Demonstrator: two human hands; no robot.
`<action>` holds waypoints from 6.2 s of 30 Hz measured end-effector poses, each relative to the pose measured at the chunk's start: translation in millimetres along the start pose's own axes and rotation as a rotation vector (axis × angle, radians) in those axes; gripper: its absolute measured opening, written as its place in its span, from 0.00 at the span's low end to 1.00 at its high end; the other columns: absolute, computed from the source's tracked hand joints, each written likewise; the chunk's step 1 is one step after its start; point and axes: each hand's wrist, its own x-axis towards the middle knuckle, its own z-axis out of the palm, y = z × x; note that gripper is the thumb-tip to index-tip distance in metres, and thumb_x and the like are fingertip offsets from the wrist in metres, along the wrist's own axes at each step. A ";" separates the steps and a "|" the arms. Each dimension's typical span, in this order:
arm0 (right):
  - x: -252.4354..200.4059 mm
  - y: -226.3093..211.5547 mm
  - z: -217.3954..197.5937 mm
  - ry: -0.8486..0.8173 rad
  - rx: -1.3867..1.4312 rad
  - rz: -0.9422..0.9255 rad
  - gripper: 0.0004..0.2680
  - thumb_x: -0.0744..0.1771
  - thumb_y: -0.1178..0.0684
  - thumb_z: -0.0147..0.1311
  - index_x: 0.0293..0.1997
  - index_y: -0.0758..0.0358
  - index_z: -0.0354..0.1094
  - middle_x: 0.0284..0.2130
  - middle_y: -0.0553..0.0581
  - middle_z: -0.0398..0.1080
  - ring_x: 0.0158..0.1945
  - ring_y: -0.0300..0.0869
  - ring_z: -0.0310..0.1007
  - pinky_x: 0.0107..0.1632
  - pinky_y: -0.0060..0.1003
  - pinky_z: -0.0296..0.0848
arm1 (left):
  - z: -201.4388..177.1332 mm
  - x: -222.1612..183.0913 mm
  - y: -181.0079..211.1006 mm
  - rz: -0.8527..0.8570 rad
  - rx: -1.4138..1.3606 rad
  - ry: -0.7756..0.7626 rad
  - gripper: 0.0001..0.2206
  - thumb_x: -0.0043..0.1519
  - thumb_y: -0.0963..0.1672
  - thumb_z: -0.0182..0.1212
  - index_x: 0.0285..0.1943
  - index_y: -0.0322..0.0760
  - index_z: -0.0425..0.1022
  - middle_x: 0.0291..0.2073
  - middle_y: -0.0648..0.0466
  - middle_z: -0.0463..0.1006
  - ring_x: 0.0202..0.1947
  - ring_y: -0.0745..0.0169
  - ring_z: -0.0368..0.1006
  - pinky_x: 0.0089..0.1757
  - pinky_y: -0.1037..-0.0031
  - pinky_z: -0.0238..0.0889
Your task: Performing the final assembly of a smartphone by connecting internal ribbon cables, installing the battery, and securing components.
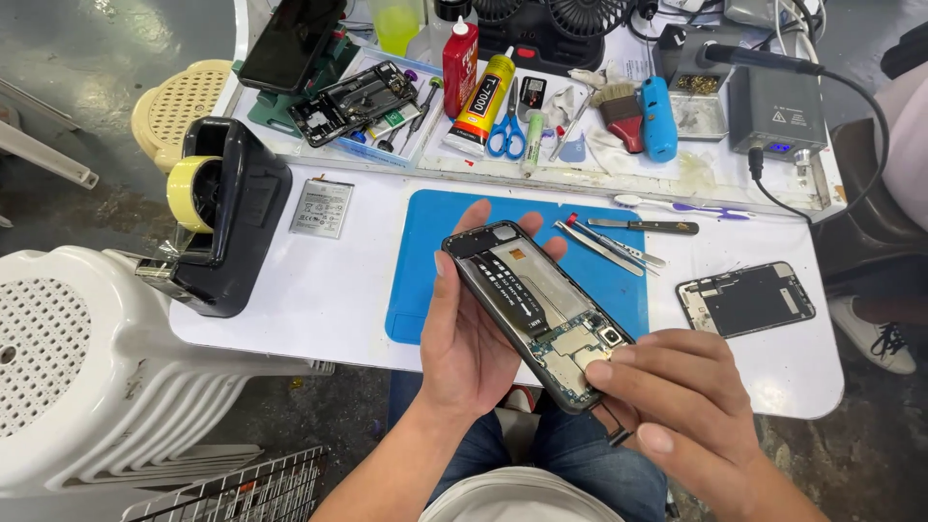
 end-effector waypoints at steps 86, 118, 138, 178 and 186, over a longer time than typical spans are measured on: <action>-31.8 41.5 26.5 0.050 0.133 0.554 0.06 0.71 0.62 0.51 0.49 0.76 0.73 0.29 0.61 0.76 0.30 0.43 0.76 0.31 0.31 0.70 | -38.5 7.2 34.9 0.354 2.248 -0.622 0.21 0.69 0.51 0.61 0.66 0.38 0.71 0.58 0.52 0.78 0.62 0.48 0.68 0.62 0.50 0.53; -2.6 49.1 33.0 -0.408 -0.220 0.149 0.09 0.70 0.54 0.52 0.55 0.56 0.71 0.56 0.62 0.69 0.49 0.58 0.70 0.50 0.53 0.70 | -38.1 4.5 62.6 0.159 1.752 -0.288 0.27 0.71 0.41 0.53 0.79 0.36 0.49 0.59 0.48 0.73 0.61 0.51 0.71 0.59 0.60 0.66; 3.5 49.9 40.7 -0.205 -0.068 0.107 0.06 0.69 0.55 0.54 0.47 0.63 0.74 0.47 0.62 0.73 0.45 0.57 0.73 0.50 0.49 0.71 | -52.2 8.5 65.4 0.347 1.934 -0.223 0.21 0.64 0.47 0.67 0.65 0.38 0.72 0.59 0.51 0.78 0.60 0.52 0.72 0.60 0.62 0.60; -8.1 15.1 37.4 0.158 0.262 0.539 0.09 0.70 0.61 0.51 0.54 0.74 0.69 0.40 0.65 0.77 0.38 0.47 0.75 0.43 0.39 0.75 | -11.7 -41.8 60.5 -0.006 1.504 0.166 0.11 0.64 0.44 0.60 0.53 0.35 0.76 0.34 0.53 0.84 0.29 0.69 0.80 0.34 0.79 0.75; -13.5 -5.8 49.6 0.345 0.857 0.945 0.09 0.71 0.52 0.50 0.42 0.69 0.71 0.27 0.57 0.69 0.29 0.40 0.67 0.29 0.30 0.68 | 2.6 -52.2 9.5 -0.170 1.280 0.071 0.10 0.61 0.46 0.65 0.44 0.34 0.78 0.35 0.48 0.89 0.30 0.63 0.87 0.35 0.77 0.81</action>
